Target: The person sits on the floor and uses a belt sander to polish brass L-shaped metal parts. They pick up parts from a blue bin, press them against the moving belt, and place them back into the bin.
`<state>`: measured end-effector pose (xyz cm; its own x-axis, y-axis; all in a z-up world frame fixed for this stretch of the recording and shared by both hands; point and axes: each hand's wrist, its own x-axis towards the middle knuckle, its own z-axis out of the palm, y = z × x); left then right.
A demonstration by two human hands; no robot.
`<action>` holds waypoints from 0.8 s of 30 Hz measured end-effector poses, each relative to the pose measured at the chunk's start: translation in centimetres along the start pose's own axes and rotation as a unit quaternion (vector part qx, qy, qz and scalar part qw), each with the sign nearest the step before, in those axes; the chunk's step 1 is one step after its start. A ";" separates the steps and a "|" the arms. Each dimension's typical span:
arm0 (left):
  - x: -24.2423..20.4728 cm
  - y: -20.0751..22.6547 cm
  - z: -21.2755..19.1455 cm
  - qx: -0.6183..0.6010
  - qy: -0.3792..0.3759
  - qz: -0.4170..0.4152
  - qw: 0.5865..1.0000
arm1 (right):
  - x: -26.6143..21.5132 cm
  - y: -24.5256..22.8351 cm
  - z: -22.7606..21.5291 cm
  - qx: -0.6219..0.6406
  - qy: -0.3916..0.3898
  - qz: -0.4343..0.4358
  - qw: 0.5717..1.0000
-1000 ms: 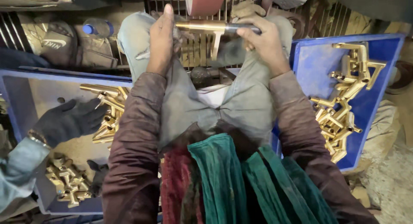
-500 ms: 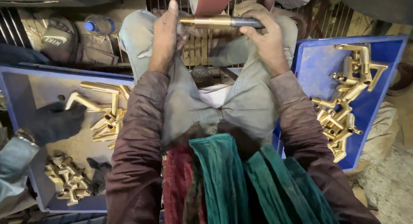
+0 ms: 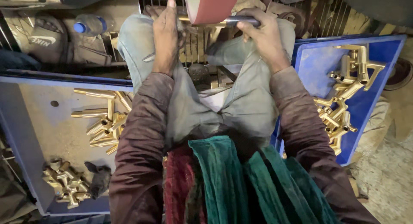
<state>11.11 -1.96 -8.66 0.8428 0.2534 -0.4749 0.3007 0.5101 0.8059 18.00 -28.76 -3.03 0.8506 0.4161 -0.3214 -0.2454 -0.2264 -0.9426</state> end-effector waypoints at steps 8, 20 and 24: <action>-0.4 0.8 -0.9 0.027 -0.034 -0.017 0.999 | -1.1 -4.2 -0.1 0.048 0.001 0.163 0.985; -0.8 0.6 -2.0 0.002 -0.008 0.038 0.999 | -0.5 0.8 1.4 -0.016 0.002 -0.106 0.994; -0.6 0.1 -1.8 -0.010 0.006 0.046 0.999 | 0.4 1.1 1.3 0.001 -0.005 -0.078 0.997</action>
<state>9.86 -0.60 -8.92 0.8608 0.3099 -0.4036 0.2133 0.5004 0.8391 17.50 -27.72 -4.27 0.8743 0.4541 -0.1713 -0.1106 -0.1573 -0.9813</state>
